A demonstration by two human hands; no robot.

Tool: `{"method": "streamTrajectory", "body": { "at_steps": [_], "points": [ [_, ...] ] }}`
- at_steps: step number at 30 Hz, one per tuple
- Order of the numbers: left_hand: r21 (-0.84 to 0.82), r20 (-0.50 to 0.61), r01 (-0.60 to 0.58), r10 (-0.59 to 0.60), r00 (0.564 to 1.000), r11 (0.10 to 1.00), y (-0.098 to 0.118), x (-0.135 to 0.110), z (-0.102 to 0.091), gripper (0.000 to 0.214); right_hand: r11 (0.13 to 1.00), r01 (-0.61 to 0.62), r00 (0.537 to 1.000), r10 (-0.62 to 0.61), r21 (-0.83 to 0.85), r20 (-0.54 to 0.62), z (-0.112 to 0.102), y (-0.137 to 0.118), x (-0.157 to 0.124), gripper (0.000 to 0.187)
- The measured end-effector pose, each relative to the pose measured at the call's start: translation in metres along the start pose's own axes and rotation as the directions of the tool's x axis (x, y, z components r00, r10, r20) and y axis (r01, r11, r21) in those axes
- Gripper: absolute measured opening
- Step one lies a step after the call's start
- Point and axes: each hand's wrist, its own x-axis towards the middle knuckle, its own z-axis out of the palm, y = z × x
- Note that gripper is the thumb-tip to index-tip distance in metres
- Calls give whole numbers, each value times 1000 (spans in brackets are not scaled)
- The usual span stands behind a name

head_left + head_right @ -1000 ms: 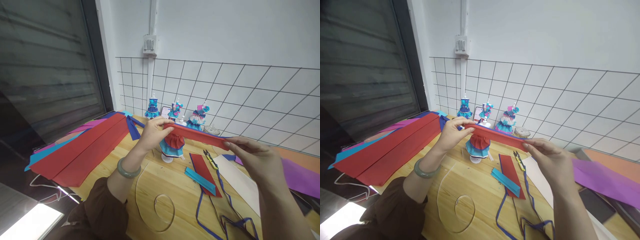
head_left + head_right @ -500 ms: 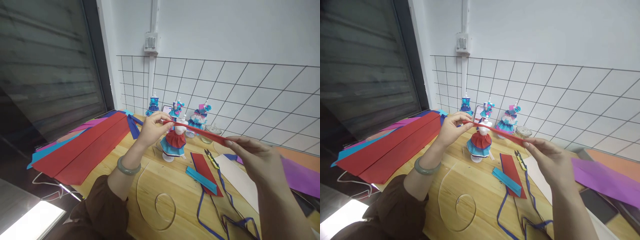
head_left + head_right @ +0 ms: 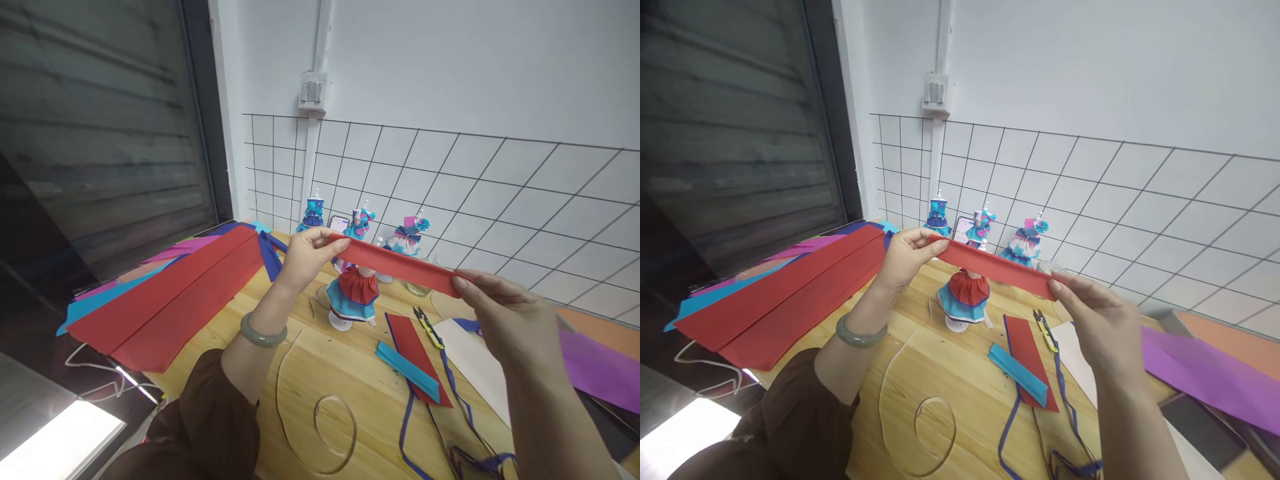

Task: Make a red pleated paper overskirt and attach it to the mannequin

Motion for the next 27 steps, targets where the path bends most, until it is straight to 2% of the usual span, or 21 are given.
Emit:
{"method": "streamTrajectory", "body": {
  "at_steps": [3, 7, 10, 13, 16, 20, 23, 27],
  "points": [
    [5, -76, -21, 21, 997, 1000, 2, 1, -2, 20, 993, 115, 993, -115, -38, -7, 7, -7, 7, 25],
    [20, -182, -67, 69, 981, 998, 5, 3, -6, 18, 955, 289, 957, -289, -72, 9, 21, -20, 21, 23],
    [32, -253, -137, 141, 957, 990, 3, 6, -12, 17, 938, 347, 937, -347, -9, 52, 37, -29, 36, 23],
    [41, -307, -159, 164, 938, 986, -1, 9, -16, 18, 924, 375, 917, -382, 79, 113, 56, -29, 56, 22],
    [27, -349, -146, 146, 926, 989, -6, 11, -17, 21, 936, 310, 921, -338, 164, 192, 75, -19, 73, 22],
    [-55, -356, -85, 60, 933, 995, -12, 13, -13, 21, 967, 188, 939, -229, 172, 258, 93, 5, 85, 25],
    [-100, -352, -17, -19, 936, 995, -19, 15, -12, 19, 982, 87, 935, -139, 169, 325, 95, 26, 87, 29],
    [-86, -342, 68, -93, 935, 994, -27, 17, -13, 20, 982, 51, 922, -117, 184, 370, 91, 46, 87, 36]
  ]
}}
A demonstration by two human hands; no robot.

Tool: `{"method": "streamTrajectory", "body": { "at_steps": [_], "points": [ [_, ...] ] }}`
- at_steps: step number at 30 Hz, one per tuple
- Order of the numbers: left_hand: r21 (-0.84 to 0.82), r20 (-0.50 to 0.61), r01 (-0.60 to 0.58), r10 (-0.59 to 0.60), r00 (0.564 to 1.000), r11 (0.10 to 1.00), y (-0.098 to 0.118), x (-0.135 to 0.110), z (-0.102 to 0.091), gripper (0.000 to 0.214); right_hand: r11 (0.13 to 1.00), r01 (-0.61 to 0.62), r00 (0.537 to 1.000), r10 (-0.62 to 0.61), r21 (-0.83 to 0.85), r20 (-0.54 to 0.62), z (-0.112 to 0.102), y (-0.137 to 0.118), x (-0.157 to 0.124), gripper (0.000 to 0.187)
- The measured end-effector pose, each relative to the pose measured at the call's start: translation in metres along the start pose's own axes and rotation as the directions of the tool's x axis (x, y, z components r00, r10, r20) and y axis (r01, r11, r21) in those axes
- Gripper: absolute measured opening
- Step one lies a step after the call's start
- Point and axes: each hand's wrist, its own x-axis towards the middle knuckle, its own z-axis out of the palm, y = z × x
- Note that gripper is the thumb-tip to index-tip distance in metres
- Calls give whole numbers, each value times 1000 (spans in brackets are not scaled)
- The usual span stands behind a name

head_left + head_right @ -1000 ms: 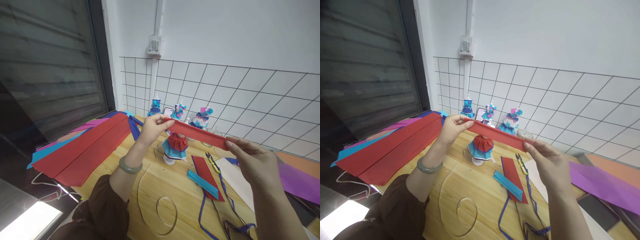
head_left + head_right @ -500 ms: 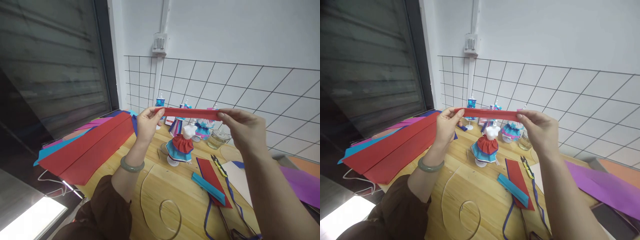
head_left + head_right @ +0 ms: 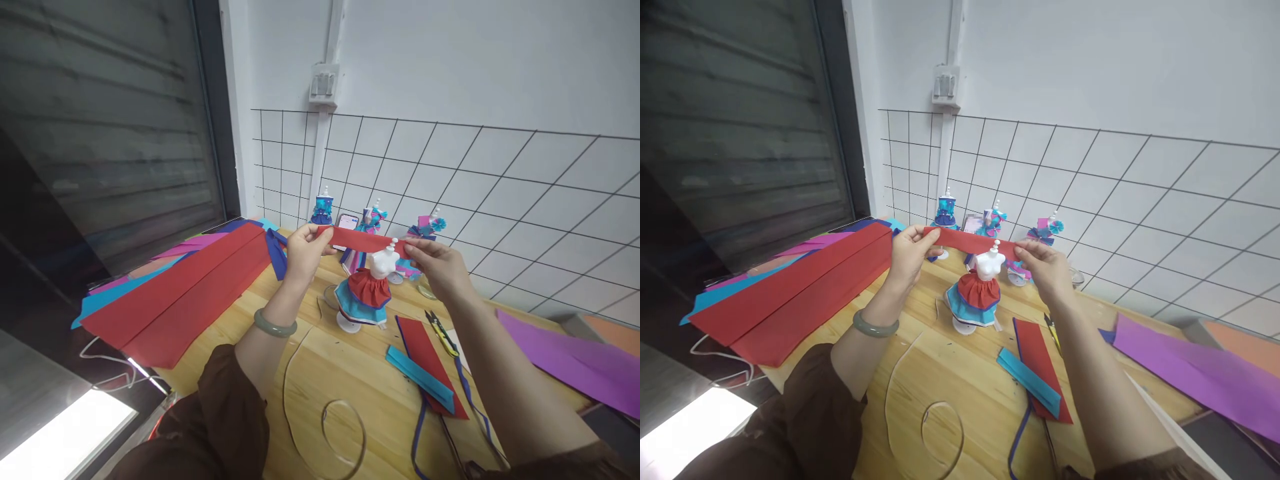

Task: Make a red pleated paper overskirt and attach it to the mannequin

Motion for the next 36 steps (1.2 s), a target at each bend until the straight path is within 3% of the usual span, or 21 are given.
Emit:
{"method": "streamTrajectory", "body": {
  "at_steps": [4, 9, 14, 17, 19, 21, 23, 25, 27, 30, 32, 34, 36],
  "points": [
    [54, 21, 1, -3, 1000, 999, -5, 1, -2, 25, 1000, -17, 998, 18, 16, -56, -1, -1, -1, 35],
    [45, 25, -69, 68, 997, 997, 2, 1, -4, 24, 999, 11, 993, -6, 41, -117, 2, -25, 5, 29],
    [67, 35, -211, 209, 977, 975, 21, -8, -1, 18, 993, 91, 992, -84, 80, -90, -7, -50, 3, 25],
    [147, 53, -368, 364, 930, 918, 36, -27, 6, 11, 989, 96, 992, -85, 116, -97, -13, -58, -1, 25],
    [188, 158, -549, 527, 835, 814, 47, -45, 13, 7, 989, 99, 987, -83, 114, -137, -16, -62, -4, 24],
    [178, 347, -718, 640, 686, 673, 58, -63, 19, 9, 986, 103, 984, -83, 129, -158, -19, -66, -10, 20],
    [111, 588, -791, 601, 540, 602, 68, -79, 23, 13, 977, 93, 989, -69, 191, -133, -21, -70, -18, 16],
    [53, 751, -836, 530, 394, 545, 74, -93, 28, 19, 964, 42, 995, -16, 261, -99, -23, -74, -29, 12],
    [-34, 832, -873, 498, 246, 487, 77, -105, 34, 22, 954, -40, 995, 66, 298, -75, -24, -79, -43, 10],
    [-177, 877, -885, 477, 57, 431, 75, -119, 43, 22, 937, -147, 986, 165, 318, -32, -23, -87, -65, 7],
    [-271, 891, -855, 451, -49, 443, 73, -125, 48, 20, 924, -186, 979, 203, 334, -17, -21, -92, -78, 6],
    [-351, 899, -782, 419, -128, 515, 72, -127, 50, 15, 909, -203, 976, 219, 363, -4, -20, -95, -89, 6],
    [-352, 906, -721, 411, -102, 597, 74, -124, 47, 11, 892, -212, 976, 217, 400, 34, -20, -97, -98, 5]
  ]
}}
